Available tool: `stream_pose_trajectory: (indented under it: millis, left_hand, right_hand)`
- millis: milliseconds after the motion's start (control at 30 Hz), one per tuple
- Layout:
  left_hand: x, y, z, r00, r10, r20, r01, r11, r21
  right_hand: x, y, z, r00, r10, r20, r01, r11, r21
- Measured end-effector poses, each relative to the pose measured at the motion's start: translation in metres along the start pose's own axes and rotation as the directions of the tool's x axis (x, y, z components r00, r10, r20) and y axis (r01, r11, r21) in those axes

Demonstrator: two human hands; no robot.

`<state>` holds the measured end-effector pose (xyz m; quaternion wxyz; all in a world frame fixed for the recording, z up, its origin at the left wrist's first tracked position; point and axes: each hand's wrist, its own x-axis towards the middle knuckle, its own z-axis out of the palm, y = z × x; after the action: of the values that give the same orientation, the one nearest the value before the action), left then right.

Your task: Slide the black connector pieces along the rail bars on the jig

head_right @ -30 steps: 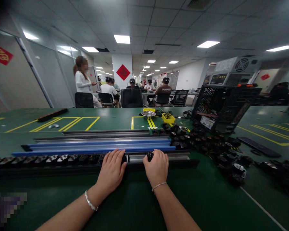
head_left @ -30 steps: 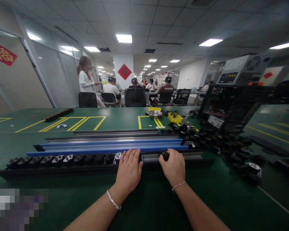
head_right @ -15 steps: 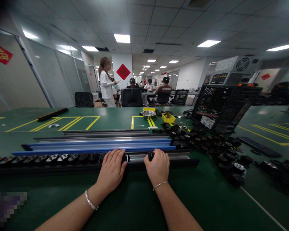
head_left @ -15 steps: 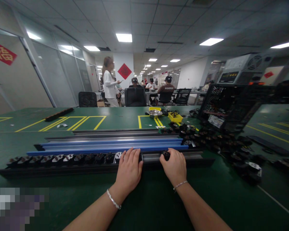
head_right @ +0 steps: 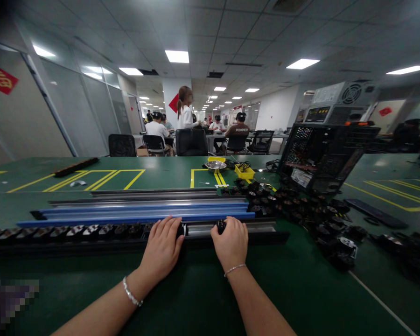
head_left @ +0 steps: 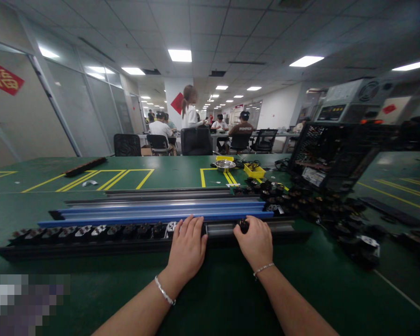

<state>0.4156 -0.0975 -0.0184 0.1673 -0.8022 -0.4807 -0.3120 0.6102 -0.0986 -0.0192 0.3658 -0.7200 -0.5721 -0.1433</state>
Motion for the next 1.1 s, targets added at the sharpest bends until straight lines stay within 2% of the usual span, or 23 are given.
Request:
stream_pose_trajectory:
  millis: [600, 1100]
  left_hand:
    - [0.0002, 0.0003, -0.0023, 1.000, -0.012, 0.024, 0.012, 1.000, 0.009]
    - [0.0002, 0.0010, -0.0016, 1.000, -0.012, 0.024, 0.012, 1.000, 0.010]
  right_hand:
    - [-0.0001, 0.0003, 0.0009, 1.000, 0.004, -0.009, -0.004, 1.000, -0.005]
    - [0.0021, 0.0034, -0.0052, 0.997, 0.068, 0.034, -0.067, 0.998, -0.018]
